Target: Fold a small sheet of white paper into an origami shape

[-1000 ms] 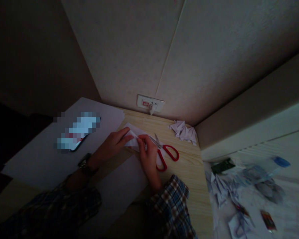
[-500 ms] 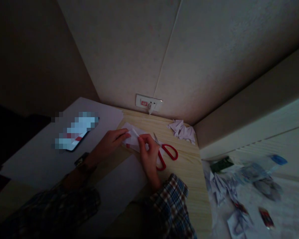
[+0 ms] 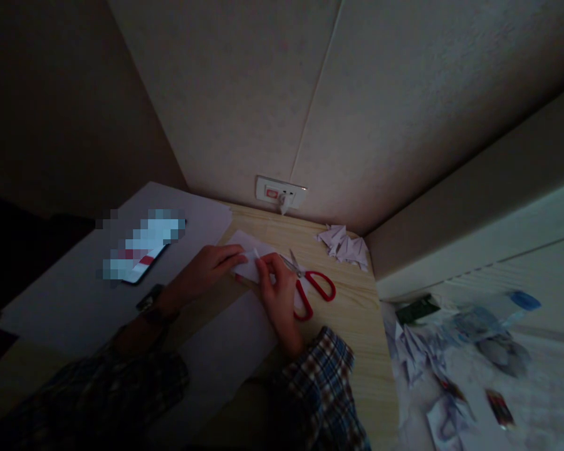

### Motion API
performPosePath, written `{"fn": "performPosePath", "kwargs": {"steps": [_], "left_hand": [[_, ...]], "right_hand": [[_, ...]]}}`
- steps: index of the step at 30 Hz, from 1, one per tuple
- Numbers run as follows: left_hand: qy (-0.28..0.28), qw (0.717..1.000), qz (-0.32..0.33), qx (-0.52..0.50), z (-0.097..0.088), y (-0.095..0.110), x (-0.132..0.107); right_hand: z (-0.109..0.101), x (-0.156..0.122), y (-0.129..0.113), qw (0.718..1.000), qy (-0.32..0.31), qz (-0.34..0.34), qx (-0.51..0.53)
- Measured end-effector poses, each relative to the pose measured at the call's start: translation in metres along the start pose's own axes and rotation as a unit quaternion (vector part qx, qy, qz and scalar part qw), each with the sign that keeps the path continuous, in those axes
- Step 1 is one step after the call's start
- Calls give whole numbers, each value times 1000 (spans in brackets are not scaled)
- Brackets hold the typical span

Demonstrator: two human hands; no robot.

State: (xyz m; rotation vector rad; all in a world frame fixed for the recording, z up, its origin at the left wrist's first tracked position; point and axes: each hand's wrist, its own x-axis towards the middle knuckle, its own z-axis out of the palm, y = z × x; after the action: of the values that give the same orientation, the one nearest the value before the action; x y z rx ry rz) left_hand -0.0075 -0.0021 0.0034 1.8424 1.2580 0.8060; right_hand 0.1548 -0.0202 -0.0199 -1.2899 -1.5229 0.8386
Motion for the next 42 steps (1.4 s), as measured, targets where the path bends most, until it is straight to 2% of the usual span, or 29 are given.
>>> {"fn": "performPosePath", "kwargs": {"steps": [4, 8, 15, 20, 24, 28, 42], "left_hand": [[-30, 1000, -2, 4, -1, -2, -1], [-68, 998, 8, 3, 1, -4, -1], [-65, 998, 2, 6, 1, -2, -1], [-52, 998, 14, 12, 2, -4, -1], [-62, 998, 23, 25, 3, -6, -2], [-80, 996, 6, 39, 3, -3, -1], [-10, 1000, 0, 16, -4, -2, -1]], "right_hand": [[-2, 2, 2, 999, -31, -11, -11], [-3, 4, 3, 999, -28, -25, -32], [-2, 3, 0, 999, -8, -45, -30], [-1, 2, 1, 998, -20, -49, -34], [-2, 1, 4, 998, -44, -40, -32], [-2, 1, 2, 999, -31, -33, -27], [-1, 0, 2, 999, 12, -23, -20]]}}
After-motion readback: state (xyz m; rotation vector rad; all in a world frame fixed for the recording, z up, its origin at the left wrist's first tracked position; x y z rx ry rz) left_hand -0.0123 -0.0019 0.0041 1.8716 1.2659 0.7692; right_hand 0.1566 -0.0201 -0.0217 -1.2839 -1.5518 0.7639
